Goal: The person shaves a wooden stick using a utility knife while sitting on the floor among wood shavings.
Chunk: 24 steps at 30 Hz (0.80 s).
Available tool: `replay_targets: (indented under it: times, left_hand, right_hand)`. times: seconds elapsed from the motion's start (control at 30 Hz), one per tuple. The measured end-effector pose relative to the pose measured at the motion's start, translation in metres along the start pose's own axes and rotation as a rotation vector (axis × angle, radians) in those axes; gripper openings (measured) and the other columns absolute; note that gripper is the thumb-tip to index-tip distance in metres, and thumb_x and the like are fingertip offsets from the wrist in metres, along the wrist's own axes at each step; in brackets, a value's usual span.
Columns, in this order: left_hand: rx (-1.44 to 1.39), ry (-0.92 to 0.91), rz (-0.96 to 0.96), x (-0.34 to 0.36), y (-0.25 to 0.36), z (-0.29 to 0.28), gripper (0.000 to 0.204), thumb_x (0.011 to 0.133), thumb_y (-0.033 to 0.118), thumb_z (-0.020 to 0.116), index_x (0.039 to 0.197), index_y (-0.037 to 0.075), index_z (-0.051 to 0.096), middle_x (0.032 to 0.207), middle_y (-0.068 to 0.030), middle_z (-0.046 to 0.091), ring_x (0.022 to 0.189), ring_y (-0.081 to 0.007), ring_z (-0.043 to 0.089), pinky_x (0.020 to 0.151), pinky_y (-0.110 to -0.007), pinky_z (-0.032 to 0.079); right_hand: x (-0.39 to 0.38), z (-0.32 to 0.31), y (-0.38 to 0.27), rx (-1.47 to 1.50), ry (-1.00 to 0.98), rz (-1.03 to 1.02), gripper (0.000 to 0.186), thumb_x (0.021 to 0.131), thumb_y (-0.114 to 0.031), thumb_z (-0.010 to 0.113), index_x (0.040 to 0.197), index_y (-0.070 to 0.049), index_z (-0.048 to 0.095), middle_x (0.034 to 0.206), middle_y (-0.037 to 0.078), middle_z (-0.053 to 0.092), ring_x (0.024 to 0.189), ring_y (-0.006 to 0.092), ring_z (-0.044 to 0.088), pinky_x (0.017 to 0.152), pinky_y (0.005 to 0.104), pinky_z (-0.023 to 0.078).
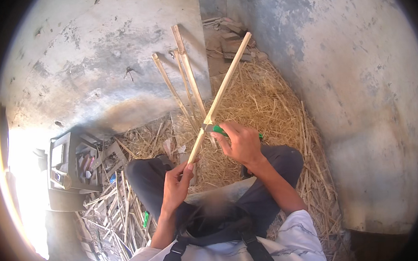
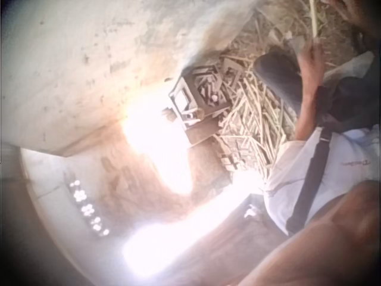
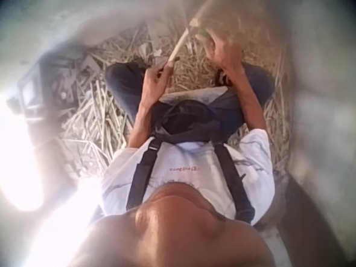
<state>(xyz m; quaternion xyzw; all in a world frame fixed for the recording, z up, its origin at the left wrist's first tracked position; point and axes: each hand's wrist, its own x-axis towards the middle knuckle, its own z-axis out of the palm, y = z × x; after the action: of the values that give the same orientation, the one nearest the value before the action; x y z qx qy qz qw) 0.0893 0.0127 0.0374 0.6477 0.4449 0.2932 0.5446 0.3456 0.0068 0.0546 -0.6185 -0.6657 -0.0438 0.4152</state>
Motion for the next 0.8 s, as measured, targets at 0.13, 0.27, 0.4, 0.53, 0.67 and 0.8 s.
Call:
replay_targets:
  times: [0.13,0.27,0.4,0.53,0.67,0.8]
  left_hand:
    - [-0.050,0.000,-0.099,0.001,0.012,-0.008,0.036,0.110,0.025,0.069,0.137,0.003,0.075,0.075,0.0051,0.057,0.071,-0.0041,0.047,0.061,-0.026,0.040]
    - [-0.022,0.080,-0.099,0.003,0.009,-0.001,0.040,0.107,0.022,0.074,0.140,0.001,0.072,0.078,0.0045,0.064,0.073,-0.0036,0.050,0.063,-0.026,0.043]
    - [-0.049,0.097,-0.049,0.005,-0.002,0.005,0.041,0.105,0.020,0.076,0.140,-0.002,0.072,0.084,0.0033,0.068,0.078,-0.0034,0.054,0.067,-0.026,0.047]
    - [-0.087,0.123,-0.009,0.005,-0.010,0.012,0.042,0.104,0.019,0.078,0.139,-0.004,0.072,0.089,0.0019,0.070,0.081,-0.0040,0.056,0.069,-0.026,0.049]
    - [-0.021,0.124,-0.043,0.007,-0.008,0.016,0.041,0.103,0.017,0.079,0.137,-0.004,0.072,0.089,0.0004,0.070,0.079,-0.0048,0.054,0.068,-0.026,0.047]
    - [-0.015,0.158,0.042,0.008,-0.019,0.020,0.041,0.102,0.017,0.079,0.135,-0.005,0.073,0.084,-0.0012,0.065,0.075,-0.0050,0.050,0.065,-0.026,0.044]
  right_hand:
    - [0.004,-0.006,0.014,0.428,-0.264,0.213,0.033,0.106,-0.035,0.072,0.105,-0.003,0.076,0.076,0.007,0.069,0.061,0.0154,0.062,0.058,0.0327,0.047]
    - [-0.001,-0.004,0.014,0.745,-0.346,0.250,0.035,0.105,-0.035,0.071,0.103,-0.001,0.076,0.070,0.001,0.062,0.062,0.0076,0.052,0.059,0.0296,0.040]
    - [-0.003,-0.004,0.012,0.645,-0.208,0.214,0.026,0.099,-0.028,0.079,0.100,-0.002,0.076,0.068,-0.004,0.058,0.060,0.0041,0.047,0.056,0.0271,0.036]
    - [0.002,-0.007,0.013,0.614,-0.161,0.389,0.020,0.096,-0.021,0.083,0.099,-0.002,0.077,0.068,-0.005,0.059,0.059,0.0029,0.046,0.056,0.0246,0.035]
    - [-0.002,0.003,0.017,0.705,-0.130,0.549,0.028,0.097,-0.031,0.084,0.099,-0.004,0.080,0.076,-0.003,0.068,0.062,0.0028,0.051,0.057,0.0264,0.037]
    - [0.000,0.006,0.010,0.878,-0.165,0.621,0.029,0.099,-0.031,0.082,0.099,-0.002,0.079,0.078,-0.001,0.071,0.060,0.0033,0.054,0.054,0.0258,0.037]
